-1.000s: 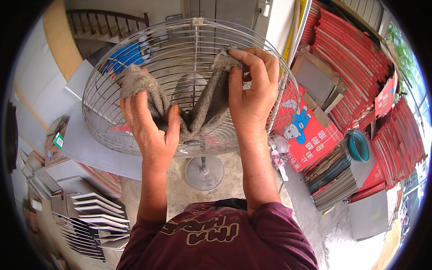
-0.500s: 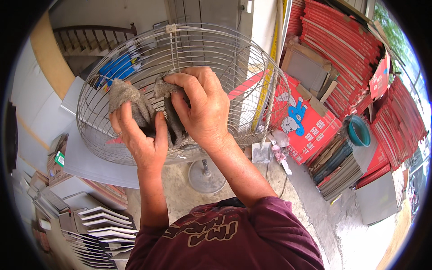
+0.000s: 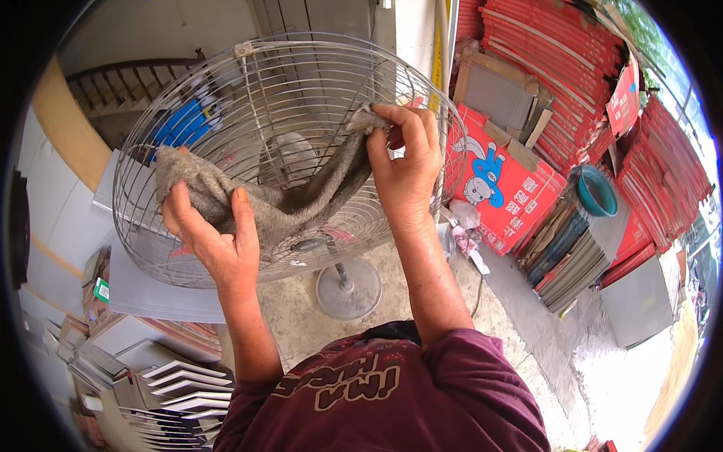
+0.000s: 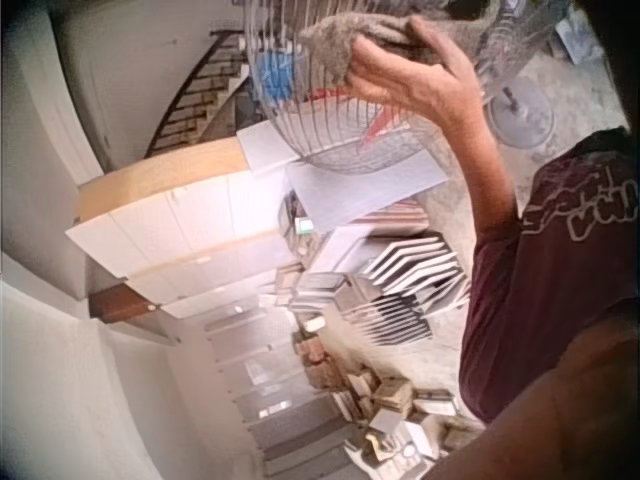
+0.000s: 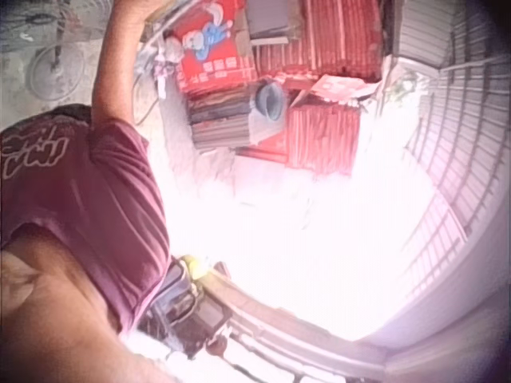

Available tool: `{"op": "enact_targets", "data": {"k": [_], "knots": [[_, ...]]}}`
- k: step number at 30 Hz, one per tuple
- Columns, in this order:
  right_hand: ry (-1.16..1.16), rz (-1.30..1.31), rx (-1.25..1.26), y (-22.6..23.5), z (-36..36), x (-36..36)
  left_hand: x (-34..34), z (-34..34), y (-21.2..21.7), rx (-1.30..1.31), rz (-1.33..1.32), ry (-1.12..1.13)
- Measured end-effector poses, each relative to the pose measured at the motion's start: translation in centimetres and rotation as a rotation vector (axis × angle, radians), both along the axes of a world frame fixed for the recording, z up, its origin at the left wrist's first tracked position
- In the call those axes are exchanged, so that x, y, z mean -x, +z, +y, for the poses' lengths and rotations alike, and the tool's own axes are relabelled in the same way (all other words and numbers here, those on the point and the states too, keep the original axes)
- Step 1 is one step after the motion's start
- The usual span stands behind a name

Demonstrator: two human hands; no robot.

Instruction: The person wipes the metal grill of a floor fan with a cloth to remove dust.

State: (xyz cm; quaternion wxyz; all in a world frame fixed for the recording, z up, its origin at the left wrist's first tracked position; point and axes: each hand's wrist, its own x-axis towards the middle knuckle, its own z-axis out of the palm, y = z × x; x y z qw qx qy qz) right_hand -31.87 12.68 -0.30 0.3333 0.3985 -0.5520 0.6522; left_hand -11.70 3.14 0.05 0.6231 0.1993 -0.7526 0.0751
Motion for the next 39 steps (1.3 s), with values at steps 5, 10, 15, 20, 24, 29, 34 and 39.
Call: {"op": "enact_targets", "data": {"k": [5, 10, 15, 20, 24, 29, 34, 39], "knots": [[0.049, -0.158, 0.052, -0.5, 0.0, 0.6, 0.4, 0.2, 0.1, 0.009, 0.035, -0.011], [0.092, -0.048, 0.056, 0.8, -0.5, -1.6, 0.4, 0.4, 0.1, -0.012, 0.049, -0.028], [0.238, 0.136, -0.002, 2.5, -2.3, -5.8, -0.1, 0.7, 0.1, -0.016, 0.000, 0.021], [0.213, 0.184, -0.022, 2.3, -2.5, -6.0, -0.1, 0.2, 0.1, 0.015, 0.046, -0.004], [0.162, 0.104, -0.014, 1.8, -1.6, -4.3, 0.1, 0.5, 0.3, 0.018, 0.038, 0.020], [0.097, -0.054, 0.021, 0.4, -0.2, -2.0, 0.3, 0.3, 0.2, -0.008, 0.078, -0.015], [0.136, -0.263, 0.120, -1.9, 0.2, 0.7, 0.4, 0.3, 0.1, -0.002, 0.071, -0.024], [0.299, -0.409, 0.231, -3.2, 0.0, 1.5, 0.1, 1.0, 0.6, 0.016, 0.027, 0.028]]}}
